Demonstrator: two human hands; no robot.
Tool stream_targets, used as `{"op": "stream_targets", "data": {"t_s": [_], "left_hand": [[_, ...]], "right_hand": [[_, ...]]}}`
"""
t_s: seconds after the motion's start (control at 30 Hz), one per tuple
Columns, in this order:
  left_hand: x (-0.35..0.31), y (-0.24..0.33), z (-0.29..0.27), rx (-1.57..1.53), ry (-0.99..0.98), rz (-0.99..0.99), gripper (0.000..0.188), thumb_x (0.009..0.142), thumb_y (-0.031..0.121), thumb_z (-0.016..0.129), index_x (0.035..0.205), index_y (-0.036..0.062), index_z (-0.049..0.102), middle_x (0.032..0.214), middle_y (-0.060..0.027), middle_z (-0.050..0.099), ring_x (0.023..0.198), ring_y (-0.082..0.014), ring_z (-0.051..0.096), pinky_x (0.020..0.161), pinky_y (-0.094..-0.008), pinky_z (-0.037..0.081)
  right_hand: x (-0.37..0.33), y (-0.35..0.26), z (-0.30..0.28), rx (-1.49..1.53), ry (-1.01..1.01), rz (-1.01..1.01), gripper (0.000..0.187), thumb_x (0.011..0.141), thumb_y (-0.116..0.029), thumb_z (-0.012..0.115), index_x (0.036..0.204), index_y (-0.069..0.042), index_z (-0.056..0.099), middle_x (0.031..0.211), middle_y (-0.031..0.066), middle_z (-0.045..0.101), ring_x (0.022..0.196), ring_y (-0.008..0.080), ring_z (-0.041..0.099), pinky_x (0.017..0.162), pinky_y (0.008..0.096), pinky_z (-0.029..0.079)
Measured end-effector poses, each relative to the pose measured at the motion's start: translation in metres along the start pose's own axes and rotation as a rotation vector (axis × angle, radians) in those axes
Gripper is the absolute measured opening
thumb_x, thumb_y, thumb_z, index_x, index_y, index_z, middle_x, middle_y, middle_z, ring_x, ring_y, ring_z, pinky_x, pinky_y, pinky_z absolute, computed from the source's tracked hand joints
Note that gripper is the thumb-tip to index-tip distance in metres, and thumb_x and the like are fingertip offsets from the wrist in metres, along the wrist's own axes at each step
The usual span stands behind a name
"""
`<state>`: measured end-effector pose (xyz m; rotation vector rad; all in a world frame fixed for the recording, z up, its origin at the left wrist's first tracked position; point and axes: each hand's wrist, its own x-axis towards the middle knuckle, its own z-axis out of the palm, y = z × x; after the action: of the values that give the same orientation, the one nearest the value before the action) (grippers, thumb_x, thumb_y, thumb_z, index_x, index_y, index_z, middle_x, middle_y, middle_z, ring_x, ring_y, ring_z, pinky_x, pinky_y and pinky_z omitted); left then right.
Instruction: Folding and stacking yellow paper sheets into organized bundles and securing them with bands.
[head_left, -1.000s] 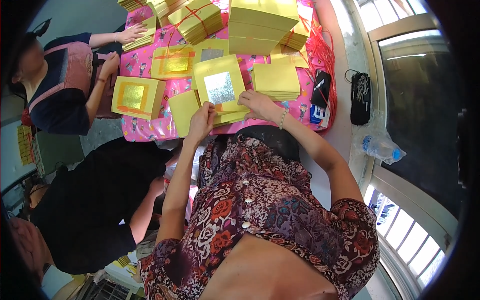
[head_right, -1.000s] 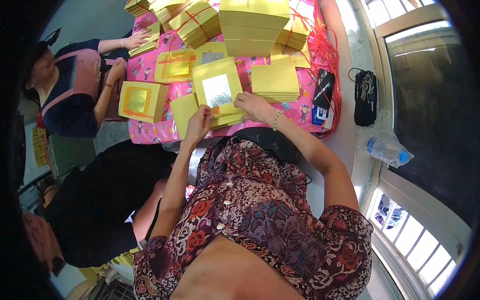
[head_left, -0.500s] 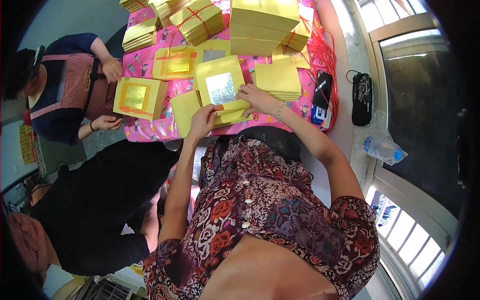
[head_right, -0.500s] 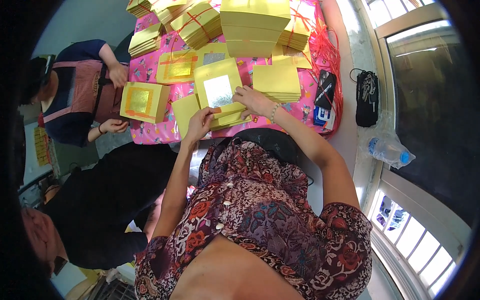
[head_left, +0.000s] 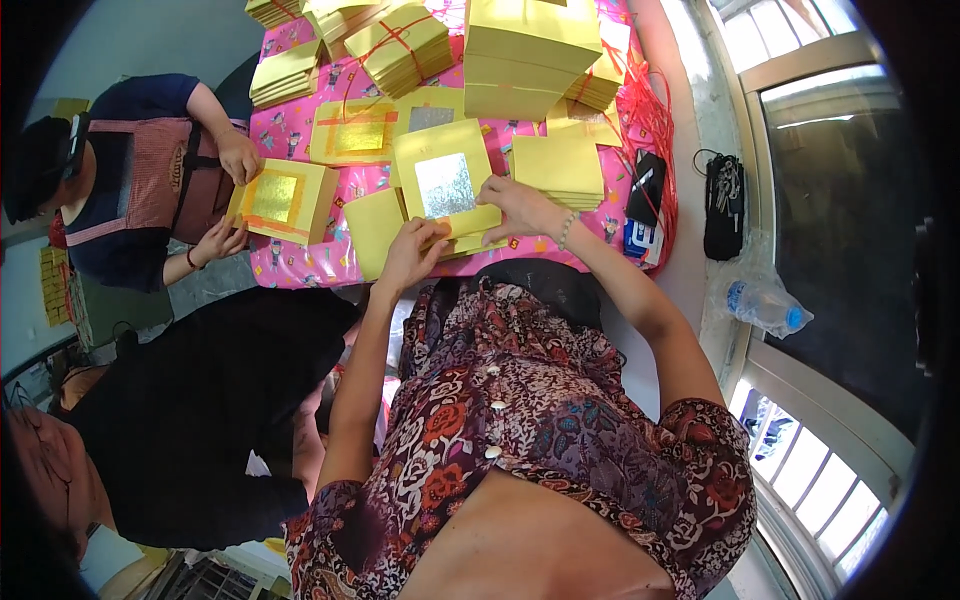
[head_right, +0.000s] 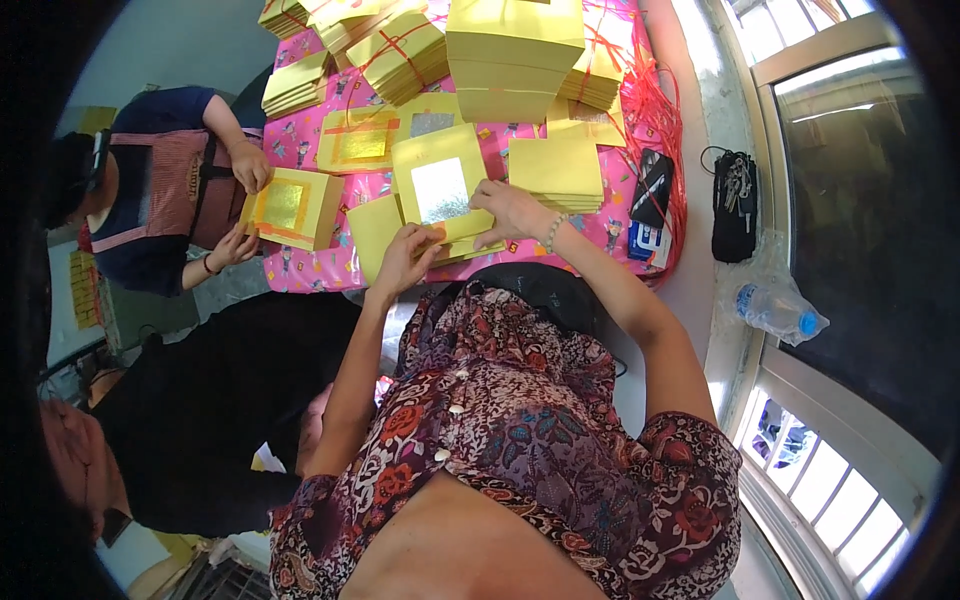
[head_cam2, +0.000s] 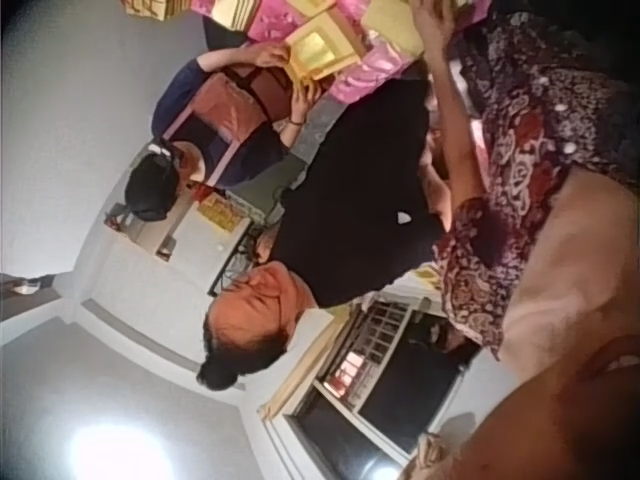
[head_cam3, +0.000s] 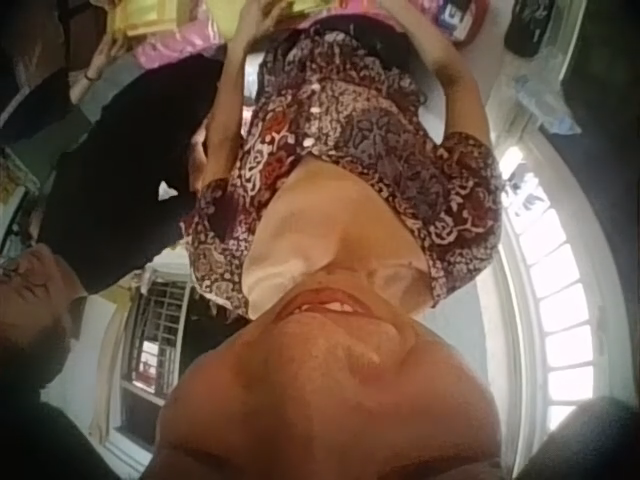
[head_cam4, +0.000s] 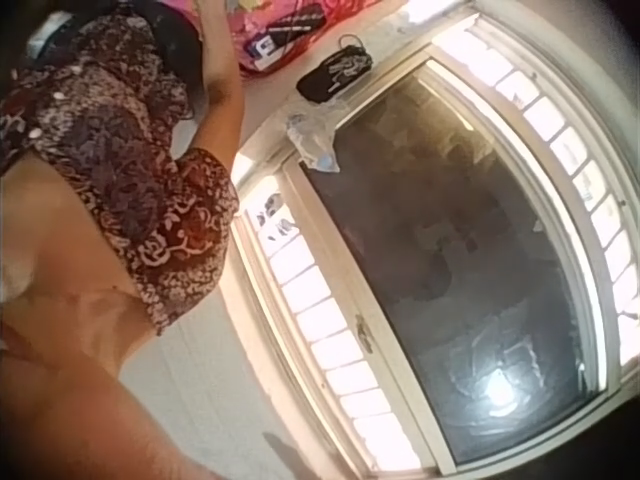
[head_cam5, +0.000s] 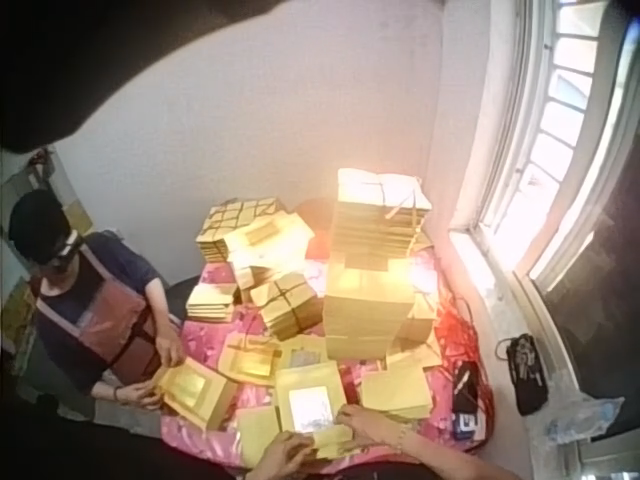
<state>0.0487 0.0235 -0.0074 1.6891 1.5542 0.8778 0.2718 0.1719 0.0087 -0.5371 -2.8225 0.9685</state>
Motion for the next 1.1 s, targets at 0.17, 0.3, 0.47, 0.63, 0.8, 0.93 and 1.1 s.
{"op": "stream_targets", "data": {"t_s": [0.17,0.3,0.47,0.63,0.8,0.93,1.1], "left_hand": [[0.01,-0.002,-0.004,0.058,-0.032,-0.088,0.021,0.083,0.02,0.065,0.094,0.0024,0.065,0.085,-0.0143,0.06,0.085,-0.0323,0.058,0.076,-0.0408,0.047],[0.014,0.0,-0.014,0.031,0.008,0.015,0.025,0.08,0.023,0.069,0.093,0.002,0.065,0.084,-0.0137,0.062,0.083,-0.0324,0.057,0.075,-0.0418,0.046],[0.009,-0.016,-0.027,0.039,0.2,0.135,0.028,0.076,0.024,0.072,0.094,0.0022,0.066,0.09,-0.0127,0.064,0.089,-0.0308,0.058,0.08,-0.0414,0.046],[0.025,-0.036,-0.031,0.044,0.175,-0.173,0.028,0.083,0.023,0.065,0.099,-0.0007,0.063,0.087,-0.0159,0.066,0.086,-0.0281,0.062,0.072,-0.0387,0.049],[0.053,-0.046,-0.028,-0.127,0.249,-0.247,0.027,0.087,0.024,0.061,0.097,-0.0017,0.062,0.072,-0.014,0.065,0.064,-0.0232,0.062,0.059,-0.0351,0.048],[0.065,-0.058,-0.028,-0.133,0.325,-0.29,0.027,0.087,0.026,0.062,0.092,-0.0012,0.062,0.069,-0.0129,0.064,0.061,-0.0197,0.062,0.057,-0.0337,0.047],[0.077,-0.054,-0.028,-0.037,0.336,-0.316,0.026,0.087,0.026,0.065,0.09,0.0004,0.062,0.069,-0.0103,0.064,0.061,-0.0182,0.061,0.056,-0.0325,0.047]], "right_hand": [[0.002,-0.025,0.0,-0.217,-0.074,0.099,0.046,0.073,-0.031,0.072,0.107,-0.004,0.056,0.099,0.0134,0.056,0.097,0.0317,0.056,0.079,0.0419,0.049],[0.004,-0.017,0.002,-0.163,-0.036,0.183,0.023,0.081,-0.023,0.06,0.094,-0.005,0.057,0.083,0.0156,0.06,0.08,0.035,0.062,0.071,0.0456,0.05],[0.013,-0.011,-0.023,-0.04,-0.067,0.236,0.024,0.086,-0.025,0.055,0.098,-0.004,0.058,0.078,0.0179,0.063,0.076,0.0372,0.062,0.067,0.0473,0.05],[0.03,0.006,-0.026,-0.008,0.09,0.279,0.03,0.089,-0.027,0.061,0.109,-0.004,0.059,0.078,0.0154,0.065,0.073,0.0279,0.065,0.066,0.0388,0.051],[0.049,0.032,0.005,0.662,0.383,0.382,0.04,0.085,-0.03,0.065,0.111,-0.001,0.059,0.082,0.0149,0.064,0.077,0.0247,0.064,0.072,0.0372,0.05],[0.046,0.028,0.01,0.558,0.431,0.508,0.042,0.082,-0.032,0.068,0.105,0.001,0.059,0.089,0.0168,0.064,0.082,0.0273,0.064,0.075,0.0378,0.049],[0.053,0.016,0.008,0.283,0.454,0.672,0.038,0.081,-0.03,0.067,0.099,0.002,0.058,0.092,0.0214,0.063,0.087,0.0365,0.062,0.077,0.0435,0.049]]}}
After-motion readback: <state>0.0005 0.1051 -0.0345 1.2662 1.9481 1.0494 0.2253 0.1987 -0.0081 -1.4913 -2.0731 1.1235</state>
